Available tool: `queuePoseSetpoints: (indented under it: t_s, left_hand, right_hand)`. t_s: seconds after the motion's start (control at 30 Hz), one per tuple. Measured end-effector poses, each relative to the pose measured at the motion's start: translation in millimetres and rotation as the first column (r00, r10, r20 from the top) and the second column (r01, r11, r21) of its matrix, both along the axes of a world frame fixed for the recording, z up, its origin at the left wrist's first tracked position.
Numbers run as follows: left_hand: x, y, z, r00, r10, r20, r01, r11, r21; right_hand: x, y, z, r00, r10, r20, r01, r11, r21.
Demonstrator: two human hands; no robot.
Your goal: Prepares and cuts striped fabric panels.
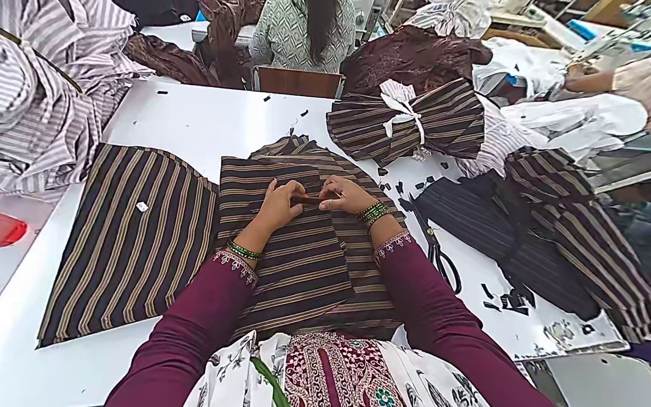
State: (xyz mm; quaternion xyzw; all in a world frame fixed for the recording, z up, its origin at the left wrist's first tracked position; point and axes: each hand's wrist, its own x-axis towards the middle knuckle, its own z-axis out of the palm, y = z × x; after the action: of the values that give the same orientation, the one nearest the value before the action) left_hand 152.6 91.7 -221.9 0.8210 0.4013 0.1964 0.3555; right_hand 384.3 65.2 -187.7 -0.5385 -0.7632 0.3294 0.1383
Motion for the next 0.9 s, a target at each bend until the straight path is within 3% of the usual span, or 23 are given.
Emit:
queuePoseSetpoints:
  t_s: [0.23, 0.4, 0.67, 0.9]
  left_hand:
    - [0.2, -0.4, 2.9, 1.000, 0.000, -0.010, 0.000, 1.000, -0.031]
    - [-1.1, 1.3, 1.7, 0.998, -0.041, -0.047, 0.040, 0.999, -0.018]
    - [-5.7, 1.0, -8.4, 0.993, -0.109, 0.052, 0.105, 0.991, 0.081]
    - [-5.0, 1.9, -6.6, 0.992, -0.122, 0.030, 0.121, 0.992, 0.034]
  right_hand:
    - [-0.5, -0.1, 5.0, 1.000, -0.011, 0.003, 0.011, 0.998, -0.057]
    - [-1.8, 0.9, -17.4, 0.996, -0.092, 0.016, 0.089, 0.989, 0.120]
    - [-8.5, -10.2, -34.0, 0.989, -0.144, 0.025, 0.125, 0.925, 0.358]
    - [-0.9, -15.0, -27.8, 0.987, -0.160, -0.004, 0.153, 0.933, 0.325]
